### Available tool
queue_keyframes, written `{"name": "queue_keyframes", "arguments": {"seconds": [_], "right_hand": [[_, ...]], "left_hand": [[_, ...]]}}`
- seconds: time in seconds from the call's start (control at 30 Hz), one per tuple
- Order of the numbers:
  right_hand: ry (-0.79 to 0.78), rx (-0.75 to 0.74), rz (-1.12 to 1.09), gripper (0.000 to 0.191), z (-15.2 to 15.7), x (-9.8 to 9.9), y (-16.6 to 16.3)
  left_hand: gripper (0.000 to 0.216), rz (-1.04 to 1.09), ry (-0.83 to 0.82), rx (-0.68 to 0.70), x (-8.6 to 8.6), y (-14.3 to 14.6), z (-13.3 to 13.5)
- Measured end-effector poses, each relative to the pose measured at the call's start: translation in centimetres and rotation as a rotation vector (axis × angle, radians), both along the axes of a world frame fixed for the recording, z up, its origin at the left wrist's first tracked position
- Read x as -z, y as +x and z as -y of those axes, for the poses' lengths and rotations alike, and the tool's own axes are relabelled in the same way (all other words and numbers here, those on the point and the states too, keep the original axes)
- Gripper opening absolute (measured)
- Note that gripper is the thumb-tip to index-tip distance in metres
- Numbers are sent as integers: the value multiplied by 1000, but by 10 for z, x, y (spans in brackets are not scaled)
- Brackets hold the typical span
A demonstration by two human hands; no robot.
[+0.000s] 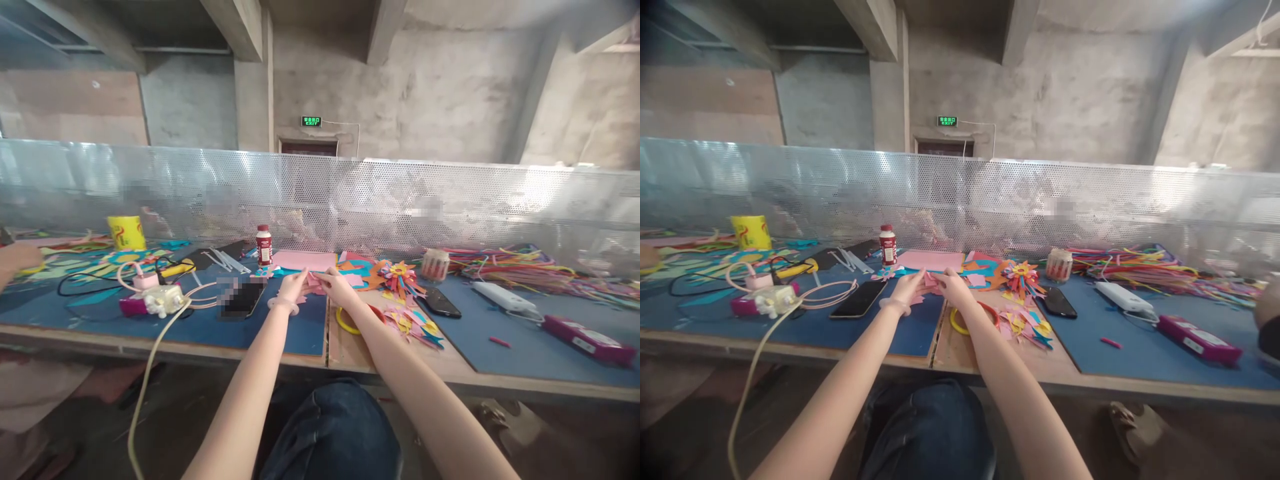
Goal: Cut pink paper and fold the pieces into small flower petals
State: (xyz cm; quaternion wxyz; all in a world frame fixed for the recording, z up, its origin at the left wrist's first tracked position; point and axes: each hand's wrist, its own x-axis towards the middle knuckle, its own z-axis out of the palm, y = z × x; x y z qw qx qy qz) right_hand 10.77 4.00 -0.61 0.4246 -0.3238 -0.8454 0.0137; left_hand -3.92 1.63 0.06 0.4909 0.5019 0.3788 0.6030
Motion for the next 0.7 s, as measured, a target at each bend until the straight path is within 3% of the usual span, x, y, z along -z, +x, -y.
{"name": "queue_keyframes", "arguments": {"seconds": [0.17, 0.3, 0.47, 0.7], "right_hand": [[-9, 15, 14, 41, 4, -1, 0], [-266, -57, -167, 41, 0, -4, 3], [-570, -226, -345, 25, -3, -4, 9], [-655, -201, -385, 24, -1, -6, 14]], "left_hand": [[20, 27, 20, 69, 0, 0, 0], [23, 20, 8, 57, 2, -1, -2], [31, -45, 6, 31, 3, -2, -3], [37, -241, -9, -27, 1, -4, 3]]}}
